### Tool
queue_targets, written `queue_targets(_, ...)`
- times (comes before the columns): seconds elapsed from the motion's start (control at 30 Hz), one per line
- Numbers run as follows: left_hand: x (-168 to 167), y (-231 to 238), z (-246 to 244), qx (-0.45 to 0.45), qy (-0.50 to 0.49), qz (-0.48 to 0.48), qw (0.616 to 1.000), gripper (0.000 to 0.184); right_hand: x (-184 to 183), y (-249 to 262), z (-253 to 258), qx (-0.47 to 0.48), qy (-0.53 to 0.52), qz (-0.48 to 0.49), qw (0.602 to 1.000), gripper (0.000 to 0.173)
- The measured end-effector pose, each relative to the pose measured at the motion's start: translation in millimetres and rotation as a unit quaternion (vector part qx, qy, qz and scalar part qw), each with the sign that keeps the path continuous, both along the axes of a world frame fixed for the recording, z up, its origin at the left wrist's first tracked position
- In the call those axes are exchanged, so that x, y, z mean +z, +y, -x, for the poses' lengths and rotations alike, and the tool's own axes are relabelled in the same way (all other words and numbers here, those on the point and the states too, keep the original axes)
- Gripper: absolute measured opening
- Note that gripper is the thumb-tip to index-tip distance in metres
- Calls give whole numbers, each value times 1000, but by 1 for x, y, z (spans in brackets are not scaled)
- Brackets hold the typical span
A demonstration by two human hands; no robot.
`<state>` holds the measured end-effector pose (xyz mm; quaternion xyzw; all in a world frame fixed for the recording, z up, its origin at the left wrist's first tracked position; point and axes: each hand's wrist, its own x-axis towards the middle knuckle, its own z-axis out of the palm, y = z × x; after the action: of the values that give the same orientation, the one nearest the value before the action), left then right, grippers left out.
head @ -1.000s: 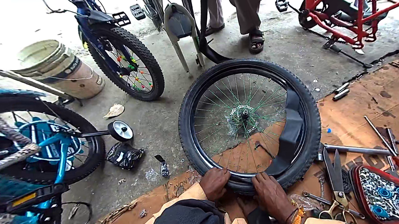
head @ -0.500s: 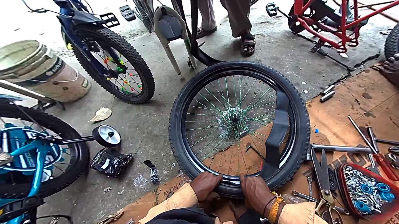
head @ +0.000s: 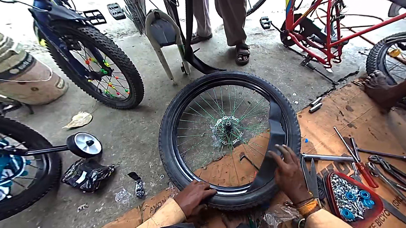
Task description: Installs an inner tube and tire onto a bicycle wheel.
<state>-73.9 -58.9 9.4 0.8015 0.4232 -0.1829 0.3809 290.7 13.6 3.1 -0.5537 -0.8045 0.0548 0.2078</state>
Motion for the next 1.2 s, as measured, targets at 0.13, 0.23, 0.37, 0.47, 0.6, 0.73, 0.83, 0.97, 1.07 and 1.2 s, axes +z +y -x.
queue_targets(0.13, 17, 11, 30, 31, 107, -65, 992, 57, -6, -16, -6, 14, -69, 24, 997, 66)
queue_targets(0.23, 31, 19, 45, 90, 175, -50, 979, 63, -15, -36, 27, 69, -50, 11, 996, 58)
queue_targets(0.37, 26, 0, 24, 143, -60, -54, 986, 69, -24, -47, 79, 103, -5, 21, 994, 30)
queue_targets(0.47, 5, -24, 0, 122, -113, -119, 979, 80, -15, -64, 111, 113, -1, 79, 990, 17)
queue_targets(0.6, -5, -27, 11, 110, -158, -138, 972, 49, -8, -86, 130, 95, -14, 160, 982, 24)
queue_targets(0.73, -4, -33, -4, 65, -87, -92, 990, 66, -3, -80, 137, 76, -30, 276, 958, 35)
queue_targets(0.83, -4, -29, -20, 67, 17, -104, 992, 55, -5, -82, 140, 64, -51, 320, 944, 38)
queue_targets(0.97, -7, -29, -26, 61, 27, -87, 994, 42, -16, -102, 130, 127, -108, 350, 922, 62)
queue_targets(1.07, -5, -27, -31, 62, 27, -102, 992, 44, -14, -107, 127, 157, -149, 352, 911, 79)
queue_targets(1.2, 1, -19, -36, 48, 23, -66, 996, 43, 8, -91, 138, 173, -205, 369, 890, 59)
